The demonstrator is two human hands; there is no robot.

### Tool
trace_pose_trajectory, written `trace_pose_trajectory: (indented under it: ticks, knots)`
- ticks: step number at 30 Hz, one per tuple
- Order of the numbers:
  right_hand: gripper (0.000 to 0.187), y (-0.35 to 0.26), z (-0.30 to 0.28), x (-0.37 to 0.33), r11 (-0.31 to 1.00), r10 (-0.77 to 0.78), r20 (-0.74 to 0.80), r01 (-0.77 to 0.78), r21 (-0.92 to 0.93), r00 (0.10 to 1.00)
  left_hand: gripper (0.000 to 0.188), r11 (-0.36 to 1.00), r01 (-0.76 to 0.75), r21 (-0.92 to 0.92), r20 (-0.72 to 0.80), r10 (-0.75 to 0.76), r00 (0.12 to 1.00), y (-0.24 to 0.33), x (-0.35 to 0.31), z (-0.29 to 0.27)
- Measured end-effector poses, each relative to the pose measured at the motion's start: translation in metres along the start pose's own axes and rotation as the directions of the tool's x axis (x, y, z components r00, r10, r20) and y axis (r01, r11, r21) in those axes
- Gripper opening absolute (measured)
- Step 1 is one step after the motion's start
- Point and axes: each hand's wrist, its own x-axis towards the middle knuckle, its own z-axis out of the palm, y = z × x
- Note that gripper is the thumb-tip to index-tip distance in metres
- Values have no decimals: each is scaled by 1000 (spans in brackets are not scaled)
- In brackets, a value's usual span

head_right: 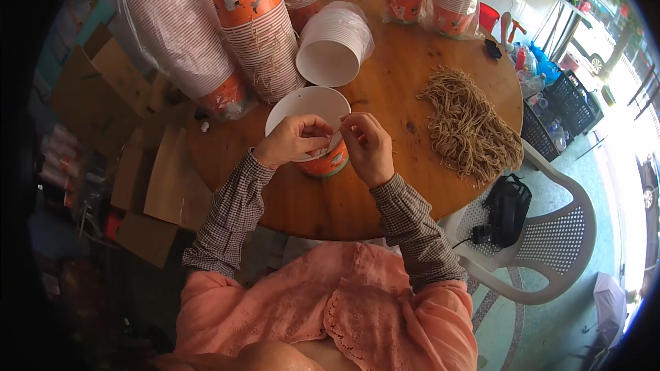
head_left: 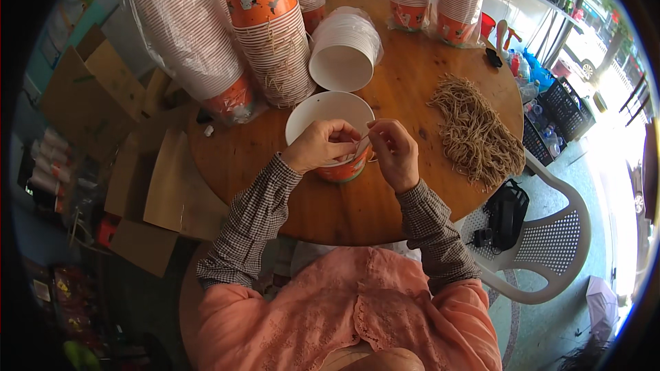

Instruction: Attaching elastic handles to paper trick-or-treat buckets by threading them through holes.

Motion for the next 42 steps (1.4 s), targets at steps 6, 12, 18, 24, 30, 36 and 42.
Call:
trace_pose_trajectory:
  ticks: [6,12,18,24,30,36,42]
  knots:
    - [5,-11,-8,3,999,-10,26,12,-43,1000,18,980,21,198,73,-37,997,8,-7,-8]
    - [6,-26,-13,-4,996,-38,132,48,-79,991,11,975,177,137,-23,-176,984,32,-21,-2]
    - [6,-41,-16,-4,997,-70,159,75,-27,985,11,969,219,115,-33,-217,976,33,-30,0]
    - [5,-37,-23,2,989,-91,78,99,-107,993,13,989,136,63,35,-139,990,23,-33,-5]
    - [7,-50,-22,2,958,-109,264,172,-228,958,14,989,103,105,-130,-89,988,22,-29,-5]
    - [6,-52,-2,9,995,-69,352,90,-43,933,16,993,98,-71,-125,-106,986,22,-28,0]
    - [7,-22,10,11,970,145,228,-184,160,963,21,980,157,-125,-36,-162,986,26,-32,1]
